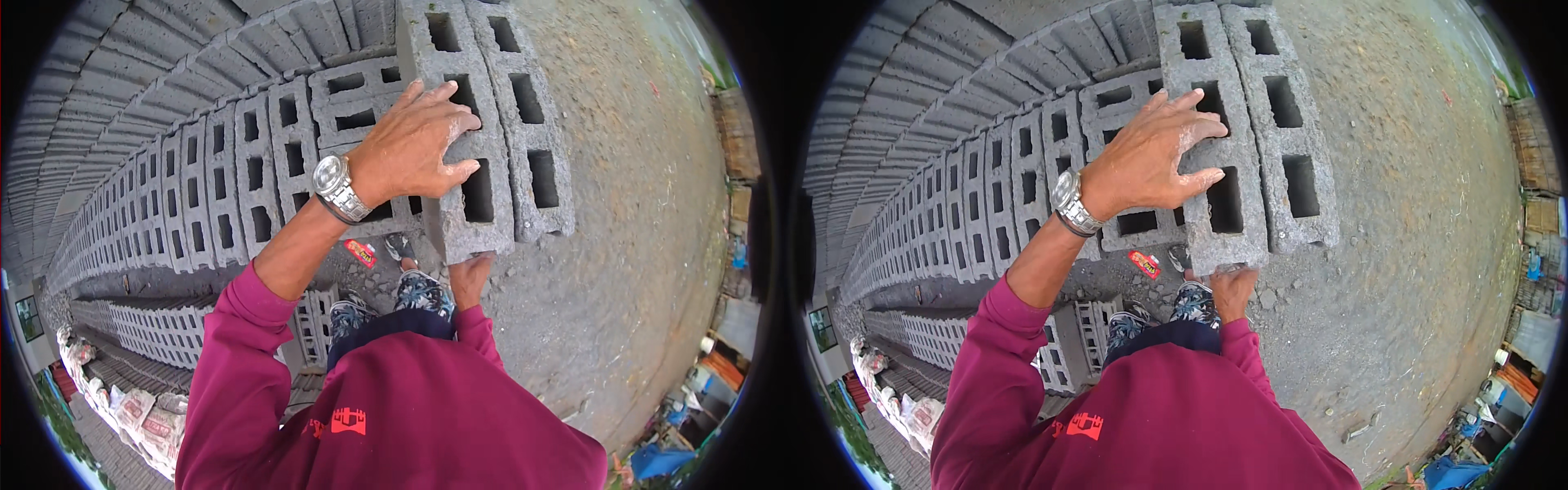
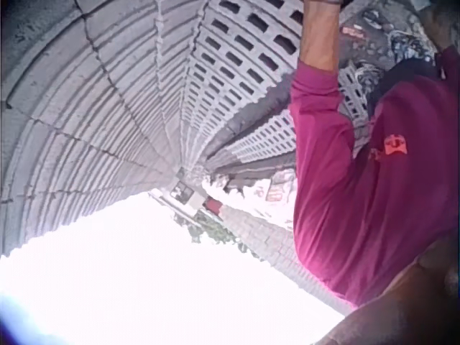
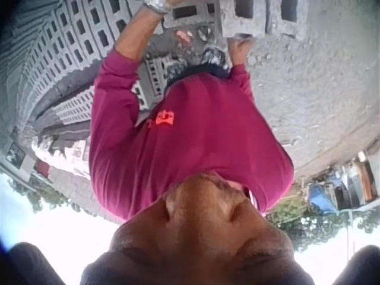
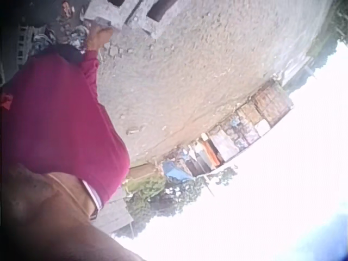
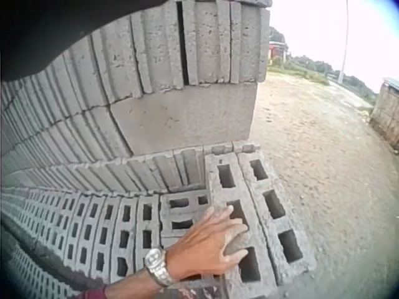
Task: The person carries a hollow block through a concrete block manufacturing area and places it onto a stack of similar blocks.
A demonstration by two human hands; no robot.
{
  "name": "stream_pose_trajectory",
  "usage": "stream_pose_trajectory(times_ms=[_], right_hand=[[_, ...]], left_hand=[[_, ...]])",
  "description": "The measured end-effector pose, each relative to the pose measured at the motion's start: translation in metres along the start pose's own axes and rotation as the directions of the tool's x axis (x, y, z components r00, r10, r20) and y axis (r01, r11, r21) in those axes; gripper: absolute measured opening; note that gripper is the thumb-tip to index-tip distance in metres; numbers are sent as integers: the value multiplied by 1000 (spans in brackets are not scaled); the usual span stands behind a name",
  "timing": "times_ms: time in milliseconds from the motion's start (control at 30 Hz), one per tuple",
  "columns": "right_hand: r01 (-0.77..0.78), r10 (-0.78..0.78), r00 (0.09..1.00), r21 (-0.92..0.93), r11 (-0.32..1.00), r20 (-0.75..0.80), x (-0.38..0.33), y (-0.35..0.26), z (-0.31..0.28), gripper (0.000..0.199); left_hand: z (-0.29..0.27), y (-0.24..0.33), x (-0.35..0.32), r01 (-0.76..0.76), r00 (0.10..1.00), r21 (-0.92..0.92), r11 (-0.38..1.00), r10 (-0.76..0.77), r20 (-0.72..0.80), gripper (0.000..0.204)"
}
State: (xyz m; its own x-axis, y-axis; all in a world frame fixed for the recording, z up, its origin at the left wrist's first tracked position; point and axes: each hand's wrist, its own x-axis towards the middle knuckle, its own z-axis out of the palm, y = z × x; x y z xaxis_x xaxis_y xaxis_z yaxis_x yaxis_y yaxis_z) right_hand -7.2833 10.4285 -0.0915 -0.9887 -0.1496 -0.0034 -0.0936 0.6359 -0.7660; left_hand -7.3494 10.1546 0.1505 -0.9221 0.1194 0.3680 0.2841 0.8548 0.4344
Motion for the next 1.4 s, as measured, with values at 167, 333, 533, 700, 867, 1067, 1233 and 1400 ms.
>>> stream_pose_trajectory(times_ms=[167,333,533,700,867,1067,1233,1400], right_hand=[[-236,213,970,246,940,119,-30,-42,-2,64],[-26,90,768,-110,994,634,-69,-10,11,47],[660,-109,161,-25,751,981,-196,-88,175,39],[770,-200,-248,318,553,948,-320,-124,335,28],[706,-425,-513,648,286,746,-452,-115,480,23],[567,-562,-673,823,24,480,-549,-112,586,25],[420,-339,-866,903,-92,368,-570,-108,620,20],[303,-358,-899,948,-95,251,-567,-115,640,26]], left_hand=[[-64,-8,-211,381,738,-282,880,-474,-480,26],[-14,34,-480,872,186,-333,359,-871,-454,25],[97,207,-732,847,-469,-283,-449,-883,-2,32],[177,257,-771,627,-639,-480,-614,-757,134,30],[225,210,-778,442,-703,-685,-579,-698,137,32],[226,85,-797,406,-809,-824,-396,-575,-122,30],[225,2,-828,476,-843,-793,-381,-454,-288,30],[231,-61,-818,658,-753,-632,-410,-382,-536,36]])
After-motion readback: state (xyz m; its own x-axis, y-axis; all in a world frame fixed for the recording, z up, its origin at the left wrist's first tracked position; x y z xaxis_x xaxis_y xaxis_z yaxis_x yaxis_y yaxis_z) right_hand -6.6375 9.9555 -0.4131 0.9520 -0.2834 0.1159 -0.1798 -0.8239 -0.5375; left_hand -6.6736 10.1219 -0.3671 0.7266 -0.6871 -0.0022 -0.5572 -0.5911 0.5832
